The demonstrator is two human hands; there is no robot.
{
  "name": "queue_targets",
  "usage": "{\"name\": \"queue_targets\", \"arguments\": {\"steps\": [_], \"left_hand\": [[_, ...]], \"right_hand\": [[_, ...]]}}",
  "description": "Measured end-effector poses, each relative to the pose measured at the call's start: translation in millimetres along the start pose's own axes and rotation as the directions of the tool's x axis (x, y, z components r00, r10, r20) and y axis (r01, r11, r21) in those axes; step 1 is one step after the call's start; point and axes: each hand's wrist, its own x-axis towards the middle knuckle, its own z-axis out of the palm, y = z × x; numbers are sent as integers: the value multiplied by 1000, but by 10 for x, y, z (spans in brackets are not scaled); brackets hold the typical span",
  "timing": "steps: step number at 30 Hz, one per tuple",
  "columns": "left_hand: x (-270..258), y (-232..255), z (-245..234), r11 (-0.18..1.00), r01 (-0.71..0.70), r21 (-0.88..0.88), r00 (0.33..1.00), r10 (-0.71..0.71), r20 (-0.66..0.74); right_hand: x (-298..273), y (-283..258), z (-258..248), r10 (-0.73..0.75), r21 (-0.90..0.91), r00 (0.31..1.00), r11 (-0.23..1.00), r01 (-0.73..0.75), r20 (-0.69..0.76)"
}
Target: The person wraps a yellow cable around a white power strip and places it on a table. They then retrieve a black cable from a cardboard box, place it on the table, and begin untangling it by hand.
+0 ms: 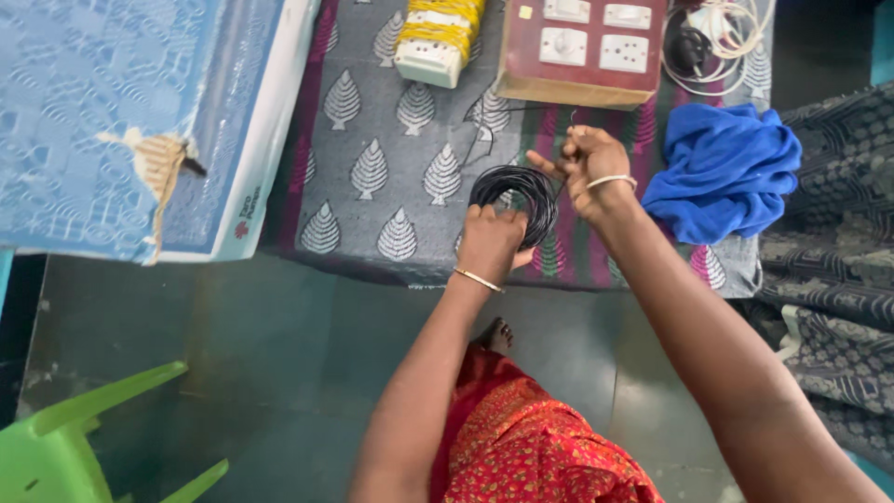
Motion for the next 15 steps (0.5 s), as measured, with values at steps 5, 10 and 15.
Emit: {"name": "queue_targets", "arguments": {"steps": [5,10,15], "left_hand": [[-180,-64,-101,961,220,-169,975,-212,61],[-460,-141,-164,861,421,-285,907,-402,127],[-673,-185,-142,822,372,-431,905,-424,-28]], "right_hand": [[-233,-157,453,70,-6,994,998,-69,78],[-499,-173,826,101,1,964,995,-105,247],[-758,-207,940,121,22,948,991,-133,295]]}}
